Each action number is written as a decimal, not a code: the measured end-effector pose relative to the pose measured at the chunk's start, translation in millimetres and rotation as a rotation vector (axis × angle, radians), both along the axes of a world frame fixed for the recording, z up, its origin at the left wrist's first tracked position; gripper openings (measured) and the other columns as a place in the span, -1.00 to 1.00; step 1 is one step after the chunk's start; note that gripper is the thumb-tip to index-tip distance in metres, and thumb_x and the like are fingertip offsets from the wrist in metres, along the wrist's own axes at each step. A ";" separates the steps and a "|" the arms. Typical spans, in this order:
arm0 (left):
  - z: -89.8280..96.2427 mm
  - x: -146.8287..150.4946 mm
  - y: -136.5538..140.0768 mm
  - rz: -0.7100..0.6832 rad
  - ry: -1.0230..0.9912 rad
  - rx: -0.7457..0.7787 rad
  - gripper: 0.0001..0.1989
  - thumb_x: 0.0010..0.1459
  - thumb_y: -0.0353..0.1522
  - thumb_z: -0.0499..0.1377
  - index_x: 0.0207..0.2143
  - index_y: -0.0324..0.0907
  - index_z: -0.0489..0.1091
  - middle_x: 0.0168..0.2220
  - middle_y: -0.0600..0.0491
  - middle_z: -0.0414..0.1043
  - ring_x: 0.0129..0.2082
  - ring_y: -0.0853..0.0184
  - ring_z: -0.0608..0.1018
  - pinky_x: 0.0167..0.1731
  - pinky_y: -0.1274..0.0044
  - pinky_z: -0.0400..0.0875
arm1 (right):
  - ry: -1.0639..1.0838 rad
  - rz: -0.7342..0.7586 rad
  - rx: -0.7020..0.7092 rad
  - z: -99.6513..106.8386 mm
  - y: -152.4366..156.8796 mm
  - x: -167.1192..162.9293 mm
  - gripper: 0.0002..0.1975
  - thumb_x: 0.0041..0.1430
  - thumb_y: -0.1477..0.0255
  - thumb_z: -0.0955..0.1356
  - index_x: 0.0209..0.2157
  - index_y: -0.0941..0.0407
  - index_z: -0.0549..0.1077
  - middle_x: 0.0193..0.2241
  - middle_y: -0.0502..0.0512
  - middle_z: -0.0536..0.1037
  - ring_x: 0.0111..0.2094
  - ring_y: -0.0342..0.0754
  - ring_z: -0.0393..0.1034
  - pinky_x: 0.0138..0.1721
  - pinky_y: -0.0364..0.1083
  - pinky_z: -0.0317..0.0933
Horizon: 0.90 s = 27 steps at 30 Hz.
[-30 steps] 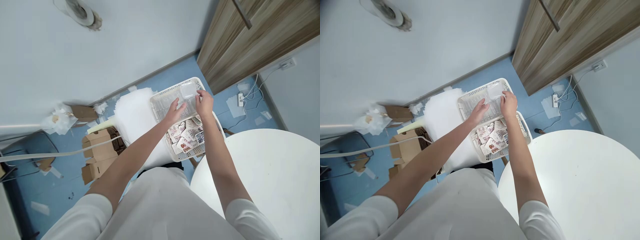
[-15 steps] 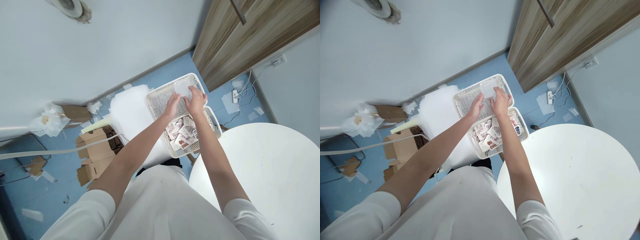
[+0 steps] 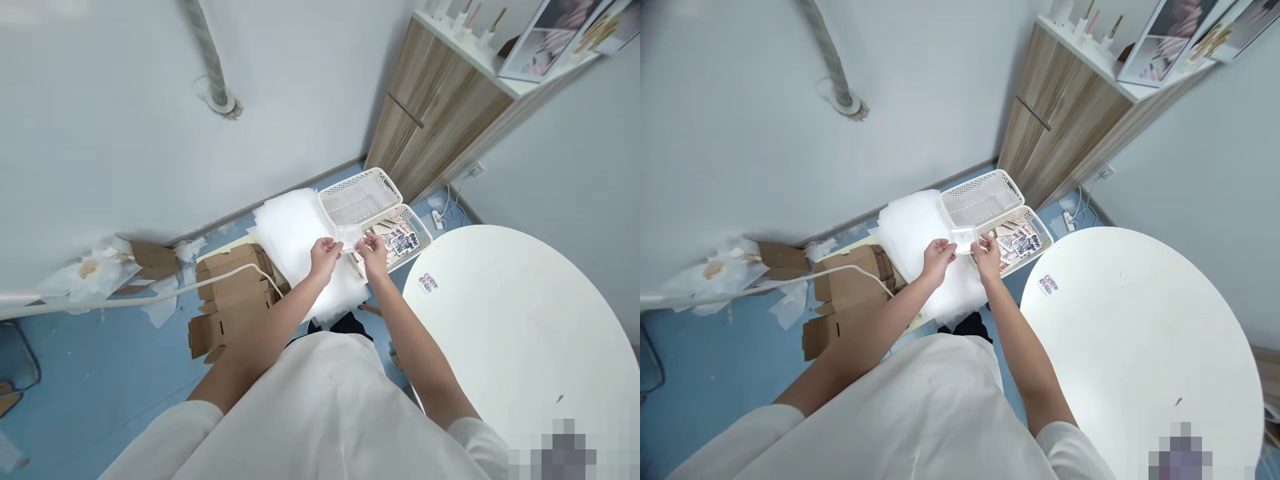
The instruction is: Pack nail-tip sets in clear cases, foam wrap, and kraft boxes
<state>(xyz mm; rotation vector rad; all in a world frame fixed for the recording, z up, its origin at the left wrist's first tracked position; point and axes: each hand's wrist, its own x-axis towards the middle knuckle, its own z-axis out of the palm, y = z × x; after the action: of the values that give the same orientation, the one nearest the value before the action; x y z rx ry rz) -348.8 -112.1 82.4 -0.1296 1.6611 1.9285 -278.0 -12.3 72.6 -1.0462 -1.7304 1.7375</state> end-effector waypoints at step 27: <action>3.5 193.6 -28.9 -1.049 0.507 0.114 -0.54 0.01 -0.47 0.07 0.02 -0.16 0.21 -0.12 -0.05 0.29 -0.20 0.33 0.46 -0.21 0.43 0.37 | 0.124 -0.419 -0.225 35.3 -79.2 302.9 -0.55 -0.10 0.23 0.39 -0.13 0.05 0.37 -0.39 0.01 0.43 -0.46 -0.17 0.31 -0.37 -0.08 0.25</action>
<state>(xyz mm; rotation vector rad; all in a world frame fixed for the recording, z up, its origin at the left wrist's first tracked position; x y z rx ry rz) -155.2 -141.0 85.9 1.1276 1.4177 1.2423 24.9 -91.5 107.9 -1.2611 -1.1566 1.7029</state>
